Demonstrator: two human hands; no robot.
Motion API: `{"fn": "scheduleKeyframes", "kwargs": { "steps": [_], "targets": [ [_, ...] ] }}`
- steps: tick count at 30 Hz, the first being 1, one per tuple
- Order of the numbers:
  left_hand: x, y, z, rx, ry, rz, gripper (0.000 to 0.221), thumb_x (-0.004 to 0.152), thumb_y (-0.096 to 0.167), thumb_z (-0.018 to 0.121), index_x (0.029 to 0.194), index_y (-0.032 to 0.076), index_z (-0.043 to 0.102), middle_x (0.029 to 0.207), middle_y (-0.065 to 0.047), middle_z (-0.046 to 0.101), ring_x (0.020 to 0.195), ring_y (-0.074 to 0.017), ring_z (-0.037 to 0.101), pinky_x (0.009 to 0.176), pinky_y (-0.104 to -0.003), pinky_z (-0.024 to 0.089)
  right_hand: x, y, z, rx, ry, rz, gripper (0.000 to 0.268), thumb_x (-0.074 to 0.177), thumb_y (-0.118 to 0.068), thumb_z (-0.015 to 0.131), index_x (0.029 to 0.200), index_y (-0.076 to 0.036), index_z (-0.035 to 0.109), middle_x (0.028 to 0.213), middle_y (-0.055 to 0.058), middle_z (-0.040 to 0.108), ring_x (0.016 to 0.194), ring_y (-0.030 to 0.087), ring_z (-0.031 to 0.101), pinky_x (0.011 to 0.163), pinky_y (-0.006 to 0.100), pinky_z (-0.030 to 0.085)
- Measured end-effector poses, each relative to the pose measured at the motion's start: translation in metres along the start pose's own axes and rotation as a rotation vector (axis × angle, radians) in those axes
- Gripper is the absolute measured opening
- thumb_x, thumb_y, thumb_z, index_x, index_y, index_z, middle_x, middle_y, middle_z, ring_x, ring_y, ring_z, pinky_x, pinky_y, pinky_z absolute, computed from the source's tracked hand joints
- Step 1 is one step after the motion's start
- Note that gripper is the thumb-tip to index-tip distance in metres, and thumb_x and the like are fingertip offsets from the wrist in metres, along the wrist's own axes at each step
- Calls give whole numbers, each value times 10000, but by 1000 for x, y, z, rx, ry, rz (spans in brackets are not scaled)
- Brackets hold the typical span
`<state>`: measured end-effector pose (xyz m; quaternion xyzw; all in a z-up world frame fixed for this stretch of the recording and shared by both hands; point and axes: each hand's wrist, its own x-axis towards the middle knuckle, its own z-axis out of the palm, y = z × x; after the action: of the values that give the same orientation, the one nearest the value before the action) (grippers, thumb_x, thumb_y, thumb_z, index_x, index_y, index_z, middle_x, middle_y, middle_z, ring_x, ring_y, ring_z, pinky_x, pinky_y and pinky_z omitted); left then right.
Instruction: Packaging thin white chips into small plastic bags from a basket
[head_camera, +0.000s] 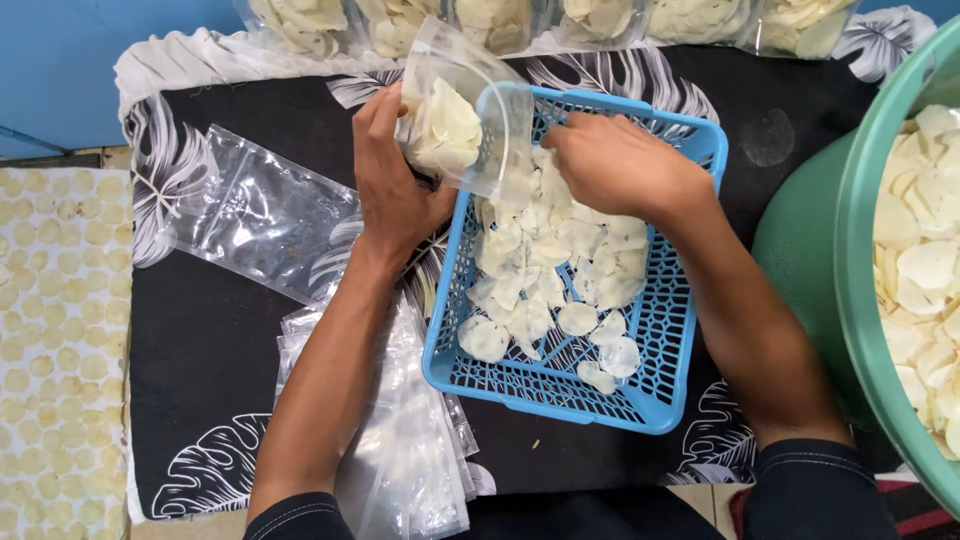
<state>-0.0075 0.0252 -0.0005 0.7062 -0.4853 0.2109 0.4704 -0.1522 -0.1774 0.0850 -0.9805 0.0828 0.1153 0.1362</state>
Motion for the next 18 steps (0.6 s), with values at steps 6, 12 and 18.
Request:
{"fn": "scheduleKeyframes", "kwargs": {
  "steps": [6,12,18],
  "targets": [
    [2,8,-4,-31,-31,49,838,775,120,874,1443,18,378,1404,-189,512,1249,-370,566,1108,-480,486,34,8,38,-231,238,-73,270,851,-211,652,764,35,722,718,239,674,525,413,582,556,462,510],
    [3,8,-6,-17,-26,18,830,801,170,892,1435,36,372,1402,-179,505,1252,-366,561,1103,-479,478,15,10,24,-98,328,-93,294,992,-322,664,945,-62,795,739,150,702,647,395,647,621,478,516],
    [-2,0,-1,64,29,41,814,860,285,892,1445,42,381,1408,-174,505,1215,-340,573,1066,-474,492,-23,8,-28,356,404,-250,90,982,-62,785,1021,19,785,719,77,686,447,125,437,410,266,315]
  ]
}}
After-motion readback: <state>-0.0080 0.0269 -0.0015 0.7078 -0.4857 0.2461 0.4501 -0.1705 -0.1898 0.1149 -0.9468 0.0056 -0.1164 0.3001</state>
